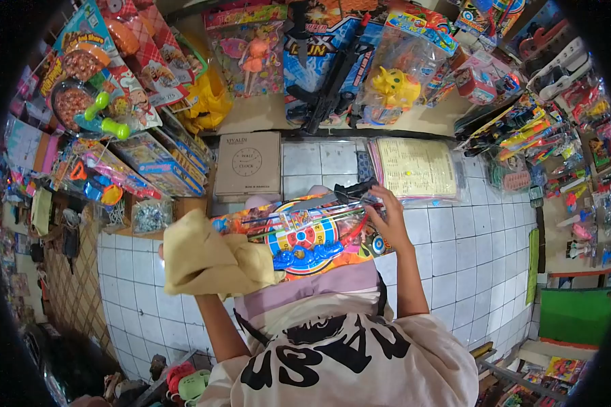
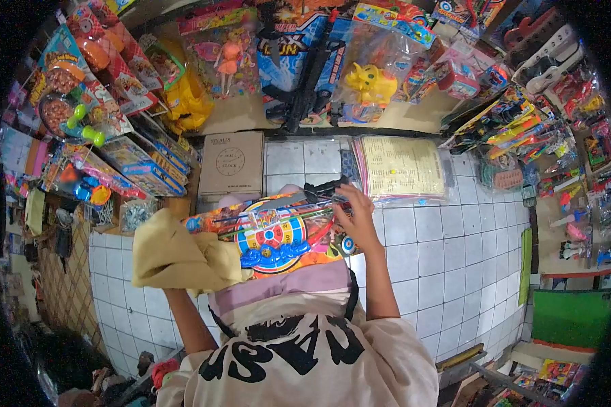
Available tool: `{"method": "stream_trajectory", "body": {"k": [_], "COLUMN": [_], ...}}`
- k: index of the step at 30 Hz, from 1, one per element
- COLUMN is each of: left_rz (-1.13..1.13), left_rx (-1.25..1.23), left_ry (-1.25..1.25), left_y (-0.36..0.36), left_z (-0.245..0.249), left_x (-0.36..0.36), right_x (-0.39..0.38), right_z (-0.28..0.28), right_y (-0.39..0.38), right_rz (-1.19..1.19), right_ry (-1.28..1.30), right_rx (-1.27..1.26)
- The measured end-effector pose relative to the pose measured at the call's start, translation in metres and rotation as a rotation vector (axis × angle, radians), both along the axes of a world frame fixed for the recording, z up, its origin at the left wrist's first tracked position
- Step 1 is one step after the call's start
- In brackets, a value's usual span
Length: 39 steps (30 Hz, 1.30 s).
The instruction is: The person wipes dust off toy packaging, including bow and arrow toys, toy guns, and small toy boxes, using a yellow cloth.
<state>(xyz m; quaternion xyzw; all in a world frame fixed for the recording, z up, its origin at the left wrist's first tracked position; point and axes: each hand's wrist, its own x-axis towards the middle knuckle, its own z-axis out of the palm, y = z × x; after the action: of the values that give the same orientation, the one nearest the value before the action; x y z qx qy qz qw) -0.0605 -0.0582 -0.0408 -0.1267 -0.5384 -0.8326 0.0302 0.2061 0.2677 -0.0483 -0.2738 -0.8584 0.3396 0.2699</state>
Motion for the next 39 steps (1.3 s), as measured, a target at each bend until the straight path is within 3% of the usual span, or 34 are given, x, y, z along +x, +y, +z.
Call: {"method": "stream_trajectory", "body": {"k": [5,10,15,16,17,18,20,22,23,25,26,28,29,30,33,37,39], "left_rz": [0.012,-0.088,-0.165,-0.175,-0.116,-0.264,-0.229,-0.272,-0.328,-0.268,-0.153,-0.078,-0.096,-0.12,-0.167,-0.183,-0.193], "left_rx": [-0.111,-0.289,-0.422,-0.527,-0.908,-0.487,-0.957,-0.727,-0.257,-0.077,-0.367,-1.004,-1.041,-1.023,-0.668,-0.565,-0.541], "left_ry": [-0.015,-0.021,0.031,0.077,0.274,0.021,0.194,0.044,-0.183,-0.084,0.233,0.469,0.44,0.396,0.193,0.152,0.153], "left_y": [-0.008,0.008,0.022,0.023,0.022,0.027,0.035,0.04,0.042,0.049,0.054,0.069,0.067,0.064,0.048,0.043,0.04], "left_z": [-0.011,-0.032,-0.048,-0.056,-0.07,-0.068,-0.034,-0.017,-0.015,0.002,0.015,0.074,0.073,0.064,0.015,0.001,-0.002], "left_x": [0.003,0.019,0.028,0.026,0.016,0.018,0.023,0.031,0.034,0.043,0.046,0.06,0.061,0.059,0.046,0.04,0.038], "right_x": [0.007,0.003,0.006,0.006,0.006,0.006,0.006,0.006,0.006,0.005,0.005,0.004,0.004,0.004,0.004,-0.002,-0.008], "right_z": [-0.002,-0.018,-0.018,-0.019,-0.018,-0.016,-0.016,-0.022,-0.025,-0.025,-0.024,-0.027,-0.03,-0.032,-0.033,-0.023,-0.04], "right_y": [-0.023,-0.034,-0.041,-0.041,-0.041,-0.041,-0.042,-0.043,-0.043,-0.044,-0.044,-0.043,-0.043,-0.043,-0.042,-0.04,-0.032], "right_rz": [-0.119,0.07,0.048,0.05,0.05,0.05,0.051,0.041,0.036,0.036,0.033,0.03,0.032,0.036,0.042,-0.001,-0.015], "right_ry": [0.0,-0.418,-0.295,-0.294,-0.303,-0.313,-0.32,-0.301,-0.292,-0.292,-0.301,-0.304,-0.301,-0.298,-0.31,-0.233,-0.186], "right_rx": [0.086,0.046,0.072,0.063,0.059,0.053,0.035,0.042,0.046,0.055,0.063,0.072,0.068,0.064,0.044,0.029,0.139]}}
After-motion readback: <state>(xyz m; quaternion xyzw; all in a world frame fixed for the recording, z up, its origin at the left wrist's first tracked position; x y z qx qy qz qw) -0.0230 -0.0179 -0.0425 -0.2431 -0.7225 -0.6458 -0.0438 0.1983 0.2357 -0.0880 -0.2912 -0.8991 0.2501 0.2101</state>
